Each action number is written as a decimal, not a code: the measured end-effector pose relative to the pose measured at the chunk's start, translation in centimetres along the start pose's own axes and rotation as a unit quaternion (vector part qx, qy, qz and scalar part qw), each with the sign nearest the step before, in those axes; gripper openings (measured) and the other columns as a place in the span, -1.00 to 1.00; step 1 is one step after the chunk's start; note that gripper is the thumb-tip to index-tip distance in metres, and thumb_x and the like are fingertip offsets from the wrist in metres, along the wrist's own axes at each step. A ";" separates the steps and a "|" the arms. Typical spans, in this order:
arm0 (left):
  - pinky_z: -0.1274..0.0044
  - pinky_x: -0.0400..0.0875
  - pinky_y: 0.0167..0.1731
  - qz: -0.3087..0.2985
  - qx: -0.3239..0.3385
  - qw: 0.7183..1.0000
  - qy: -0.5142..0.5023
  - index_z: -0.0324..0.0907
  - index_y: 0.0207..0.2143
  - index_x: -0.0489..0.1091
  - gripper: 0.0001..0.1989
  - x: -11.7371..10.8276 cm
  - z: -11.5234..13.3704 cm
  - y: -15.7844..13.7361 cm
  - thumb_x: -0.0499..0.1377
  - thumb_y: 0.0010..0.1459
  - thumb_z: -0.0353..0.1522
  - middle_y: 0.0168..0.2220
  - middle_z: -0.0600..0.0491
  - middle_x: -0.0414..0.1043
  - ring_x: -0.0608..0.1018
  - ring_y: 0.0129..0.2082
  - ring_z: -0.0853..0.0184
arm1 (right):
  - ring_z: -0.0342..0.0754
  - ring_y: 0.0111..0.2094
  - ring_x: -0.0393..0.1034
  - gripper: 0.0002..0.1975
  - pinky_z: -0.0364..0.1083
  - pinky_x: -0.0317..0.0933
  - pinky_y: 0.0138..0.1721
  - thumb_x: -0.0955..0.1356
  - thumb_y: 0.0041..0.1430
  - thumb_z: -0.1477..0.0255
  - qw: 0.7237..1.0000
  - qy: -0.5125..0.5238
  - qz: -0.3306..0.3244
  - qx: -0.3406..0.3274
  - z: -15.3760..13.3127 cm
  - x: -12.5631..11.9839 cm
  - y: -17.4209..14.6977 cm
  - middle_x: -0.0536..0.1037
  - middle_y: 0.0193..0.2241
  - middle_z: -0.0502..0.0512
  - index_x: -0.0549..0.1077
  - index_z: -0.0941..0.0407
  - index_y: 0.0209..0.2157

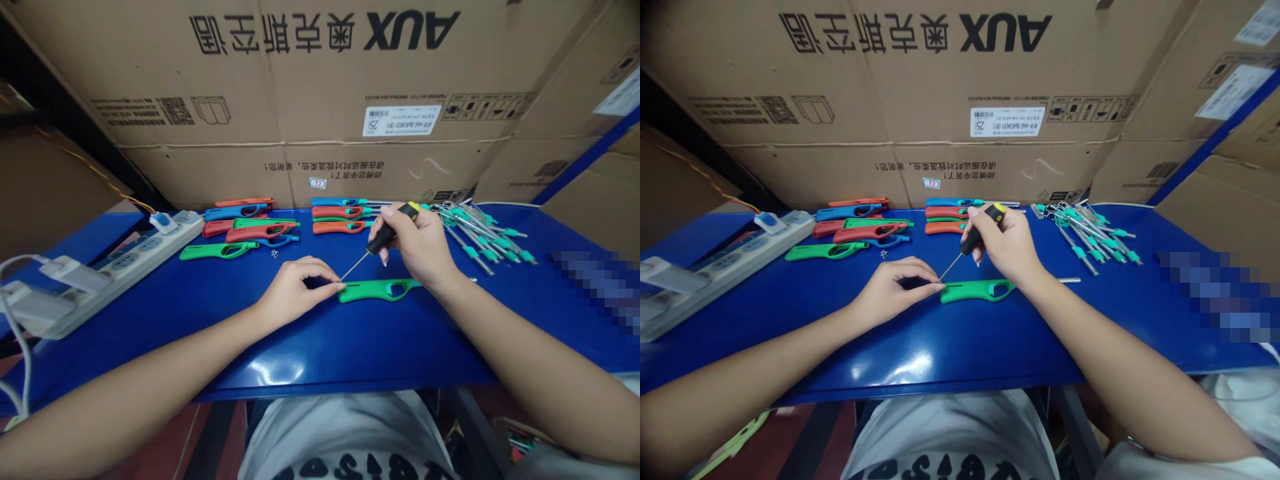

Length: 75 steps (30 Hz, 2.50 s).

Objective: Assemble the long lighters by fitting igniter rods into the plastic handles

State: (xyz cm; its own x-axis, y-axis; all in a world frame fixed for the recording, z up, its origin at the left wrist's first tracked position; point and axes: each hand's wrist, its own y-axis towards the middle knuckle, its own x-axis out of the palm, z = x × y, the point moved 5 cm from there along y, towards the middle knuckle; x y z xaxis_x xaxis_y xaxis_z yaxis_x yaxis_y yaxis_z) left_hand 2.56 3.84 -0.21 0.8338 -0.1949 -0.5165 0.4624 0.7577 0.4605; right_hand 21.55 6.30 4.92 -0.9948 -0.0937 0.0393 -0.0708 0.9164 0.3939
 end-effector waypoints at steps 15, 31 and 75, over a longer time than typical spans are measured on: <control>0.45 0.50 -0.19 -0.011 -0.013 1.000 -0.008 -0.16 -0.37 0.60 -0.90 0.5 -0.1 -0.3 0.37 0.14 -0.31 -0.33 0.00 0.63 0.61 -0.28 0.28 | -0.13 -0.48 0.49 -0.28 -0.18 0.39 -0.59 0.49 0.12 0.25 0.984 -0.081 -0.152 -0.051 -1.6 1.2 -1.4 0.59 -0.19 0.04 0.20 -0.13 0.27; 0.39 0.48 0.00 -0.061 -0.011 0.998 0.008 -0.16 -0.06 0.54 -0.61 1.3 0.4 -0.4 0.44 0.04 -0.29 -0.09 -0.03 0.60 0.61 -0.10 0.23 | -0.11 -0.44 0.51 -0.42 -0.17 0.38 -0.53 0.51 0.11 0.27 0.984 -0.134 -0.047 -0.112 -1.4 1.4 -2.2 0.58 -0.16 0.03 0.37 -0.09 0.15; 0.37 0.47 0.04 -0.099 0.020 0.994 0.044 -0.14 -0.04 0.52 -0.69 1.5 0.1 -0.5 0.35 0.14 -0.37 -0.06 -0.02 0.60 0.61 -0.04 0.20 | -0.04 -0.25 0.55 -0.40 -0.09 0.51 -0.34 0.48 0.14 0.36 0.945 -0.222 -0.107 -0.217 -1.2 1.7 -2.8 0.45 0.17 0.08 0.33 -0.12 0.20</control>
State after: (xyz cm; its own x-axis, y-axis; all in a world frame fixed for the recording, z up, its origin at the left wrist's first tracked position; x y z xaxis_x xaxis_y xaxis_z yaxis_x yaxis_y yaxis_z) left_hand 3.64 3.16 -1.18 0.6959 -0.2809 -0.6610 0.6285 0.6834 0.3713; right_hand 20.17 3.16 4.98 -0.9005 0.0015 -0.4348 -0.3329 0.6408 0.6918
